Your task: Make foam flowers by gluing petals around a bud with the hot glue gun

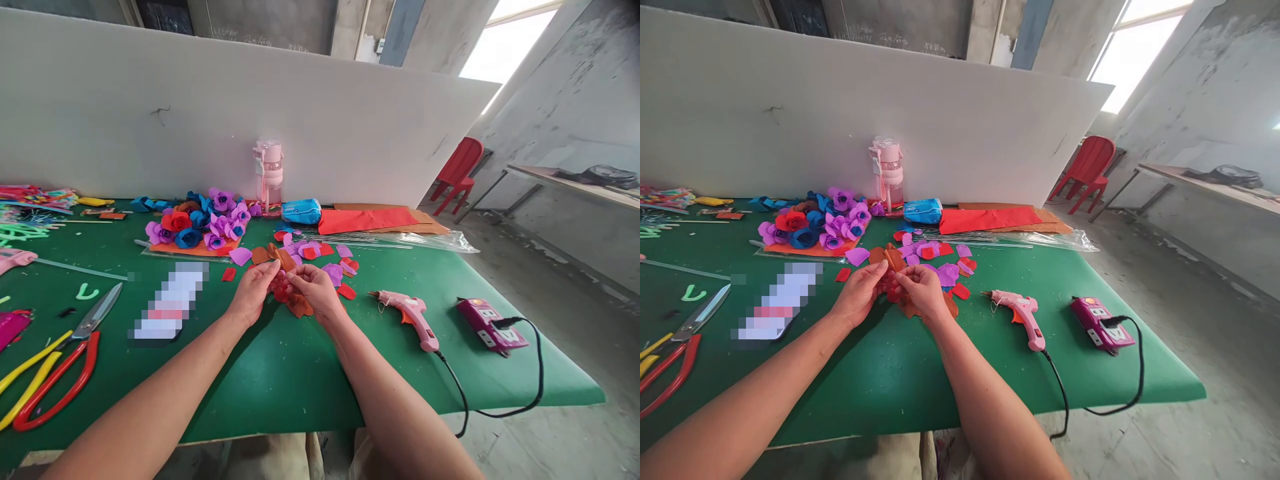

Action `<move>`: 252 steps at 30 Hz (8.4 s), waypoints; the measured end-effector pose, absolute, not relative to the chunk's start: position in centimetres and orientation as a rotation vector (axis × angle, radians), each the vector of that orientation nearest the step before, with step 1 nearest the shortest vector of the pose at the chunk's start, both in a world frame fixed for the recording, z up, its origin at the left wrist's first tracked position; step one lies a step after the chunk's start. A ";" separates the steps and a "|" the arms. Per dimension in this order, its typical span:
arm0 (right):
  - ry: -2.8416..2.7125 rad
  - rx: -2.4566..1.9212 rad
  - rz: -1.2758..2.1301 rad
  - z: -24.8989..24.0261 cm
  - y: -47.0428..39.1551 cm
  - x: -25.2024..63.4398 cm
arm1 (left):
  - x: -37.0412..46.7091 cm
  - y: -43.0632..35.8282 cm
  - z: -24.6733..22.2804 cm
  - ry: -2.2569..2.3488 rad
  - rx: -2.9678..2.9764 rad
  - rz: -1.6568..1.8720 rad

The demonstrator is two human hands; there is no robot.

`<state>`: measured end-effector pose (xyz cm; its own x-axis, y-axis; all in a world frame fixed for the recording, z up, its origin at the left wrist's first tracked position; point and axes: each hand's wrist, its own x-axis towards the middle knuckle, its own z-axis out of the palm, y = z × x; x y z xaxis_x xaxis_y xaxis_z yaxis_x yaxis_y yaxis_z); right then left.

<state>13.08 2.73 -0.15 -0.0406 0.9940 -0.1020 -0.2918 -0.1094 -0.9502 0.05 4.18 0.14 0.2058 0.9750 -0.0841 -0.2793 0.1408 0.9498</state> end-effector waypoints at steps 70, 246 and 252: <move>-0.980 -1.079 1.375 -0.4 2.8 12.9 | -0.2 4.7 -0.7 1.081 1.162 1.235; -0.890 -0.782 1.804 -1.0 2.8 13.1 | -0.9 4.2 -0.1 0.716 0.969 1.116; -0.911 -0.788 1.714 -1.4 2.8 12.9 | -1.3 4.4 0.0 0.680 0.948 1.136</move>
